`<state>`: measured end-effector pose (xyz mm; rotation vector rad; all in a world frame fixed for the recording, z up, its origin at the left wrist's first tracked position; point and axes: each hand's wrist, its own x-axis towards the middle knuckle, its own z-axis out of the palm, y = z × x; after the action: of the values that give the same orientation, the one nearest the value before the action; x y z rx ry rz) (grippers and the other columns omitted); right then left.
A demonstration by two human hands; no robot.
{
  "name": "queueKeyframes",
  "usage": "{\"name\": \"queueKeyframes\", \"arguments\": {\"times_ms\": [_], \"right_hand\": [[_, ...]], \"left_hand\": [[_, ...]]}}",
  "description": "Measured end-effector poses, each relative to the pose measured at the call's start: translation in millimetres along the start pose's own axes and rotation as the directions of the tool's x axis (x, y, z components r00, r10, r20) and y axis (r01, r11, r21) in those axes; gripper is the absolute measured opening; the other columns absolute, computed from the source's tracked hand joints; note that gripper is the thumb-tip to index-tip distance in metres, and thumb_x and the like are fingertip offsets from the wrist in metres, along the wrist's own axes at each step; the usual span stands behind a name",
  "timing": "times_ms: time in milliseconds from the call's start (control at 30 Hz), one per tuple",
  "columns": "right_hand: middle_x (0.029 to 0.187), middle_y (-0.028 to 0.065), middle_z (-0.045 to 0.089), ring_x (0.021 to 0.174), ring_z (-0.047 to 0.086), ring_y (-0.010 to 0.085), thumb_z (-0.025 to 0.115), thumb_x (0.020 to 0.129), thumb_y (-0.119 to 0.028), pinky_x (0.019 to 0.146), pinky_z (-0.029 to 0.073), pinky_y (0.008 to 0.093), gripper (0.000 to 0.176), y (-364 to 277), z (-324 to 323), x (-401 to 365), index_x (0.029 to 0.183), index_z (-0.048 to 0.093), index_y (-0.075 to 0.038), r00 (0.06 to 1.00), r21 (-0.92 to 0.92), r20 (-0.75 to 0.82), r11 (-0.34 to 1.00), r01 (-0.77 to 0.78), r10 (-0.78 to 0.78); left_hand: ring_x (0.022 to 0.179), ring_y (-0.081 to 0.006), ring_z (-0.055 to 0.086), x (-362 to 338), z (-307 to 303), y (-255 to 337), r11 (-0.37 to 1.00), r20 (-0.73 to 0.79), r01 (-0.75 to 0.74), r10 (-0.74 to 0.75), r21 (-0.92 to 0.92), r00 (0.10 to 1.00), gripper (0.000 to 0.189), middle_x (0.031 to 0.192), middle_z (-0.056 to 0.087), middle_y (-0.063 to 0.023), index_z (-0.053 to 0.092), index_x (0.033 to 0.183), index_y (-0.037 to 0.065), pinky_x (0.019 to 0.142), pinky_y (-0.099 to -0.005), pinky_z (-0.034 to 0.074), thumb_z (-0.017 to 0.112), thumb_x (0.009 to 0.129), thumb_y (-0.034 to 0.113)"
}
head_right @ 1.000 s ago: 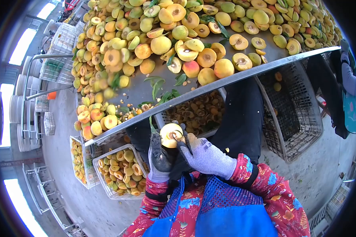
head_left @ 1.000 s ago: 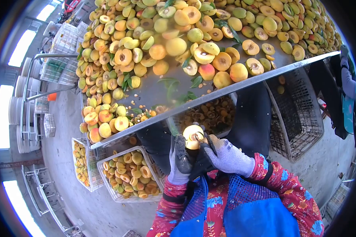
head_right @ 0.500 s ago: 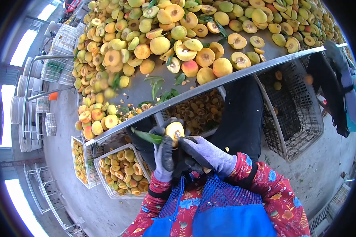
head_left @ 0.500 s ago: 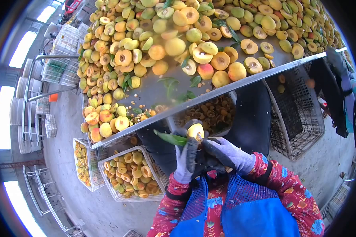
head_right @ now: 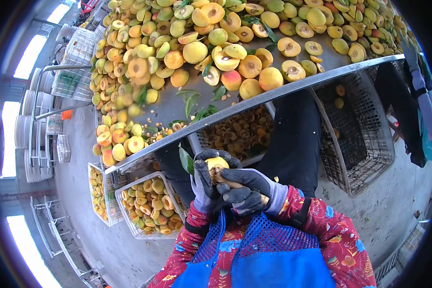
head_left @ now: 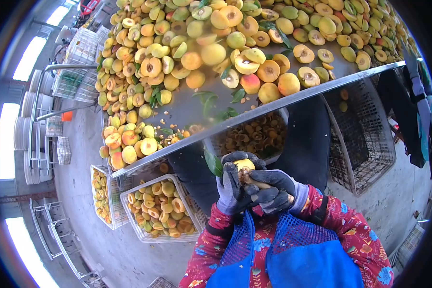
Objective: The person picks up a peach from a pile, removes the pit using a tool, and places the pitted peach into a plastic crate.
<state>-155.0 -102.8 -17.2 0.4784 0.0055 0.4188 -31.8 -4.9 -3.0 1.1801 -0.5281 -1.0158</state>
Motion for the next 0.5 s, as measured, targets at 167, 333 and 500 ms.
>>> {"name": "queueKeyframes", "arguments": {"times_ms": [167, 333, 500], "right_hand": [[0.053, -0.0012, 0.042, 0.034, 0.035, 0.0055, 0.039, 0.103, -0.043, 0.033, 0.03, 0.0203, 0.046, -2, 2, -5, 0.107, 0.06, -0.002, 0.999, -0.035, -0.023, 0.999, -0.023, 0.022], [0.052, -0.0028, 0.04, 0.033, 0.036, 0.0054, 0.039, 0.103, -0.046, 0.032, 0.029, 0.0208, 0.047, 4, -19, 2, 0.105, 0.058, -0.003, 0.998, -0.059, 0.004, 0.996, 0.063, -0.063], [0.052, -0.0032, 0.042, 0.031, 0.036, 0.006, 0.039, 0.102, -0.046, 0.032, 0.029, 0.0192, 0.045, -5, 3, 8, 0.101, 0.055, -0.004, 0.957, -0.202, 0.097, 0.936, 0.289, -0.274]], "left_hand": [[0.094, -0.0289, 0.065, 1, 3, 3, 0.996, 0.066, -0.009, 0.015, -0.088, 0.998, 0.047, 0.106, 0.062, -0.0158, 0.047, 0.119, 0.005, 0.086, -0.042, 0.055, 0.038, 0.102, 0.048], [0.099, -0.0256, 0.064, 0, 8, -10, 0.961, -0.085, -0.001, -0.023, -0.276, 0.996, 0.043, 0.109, 0.062, -0.0142, 0.049, 0.119, 0.004, 0.088, -0.0384, 0.053, 0.04, 0.102, 0.043], [0.093, -0.0205, 0.064, 3, -12, -40, 0.934, -0.368, -0.198, 0.303, 0.296, 0.879, 0.038, 0.105, 0.063, -0.0122, 0.048, 0.122, 0.001, 0.084, -0.0317, 0.054, 0.053, 0.1, 0.031]]}}
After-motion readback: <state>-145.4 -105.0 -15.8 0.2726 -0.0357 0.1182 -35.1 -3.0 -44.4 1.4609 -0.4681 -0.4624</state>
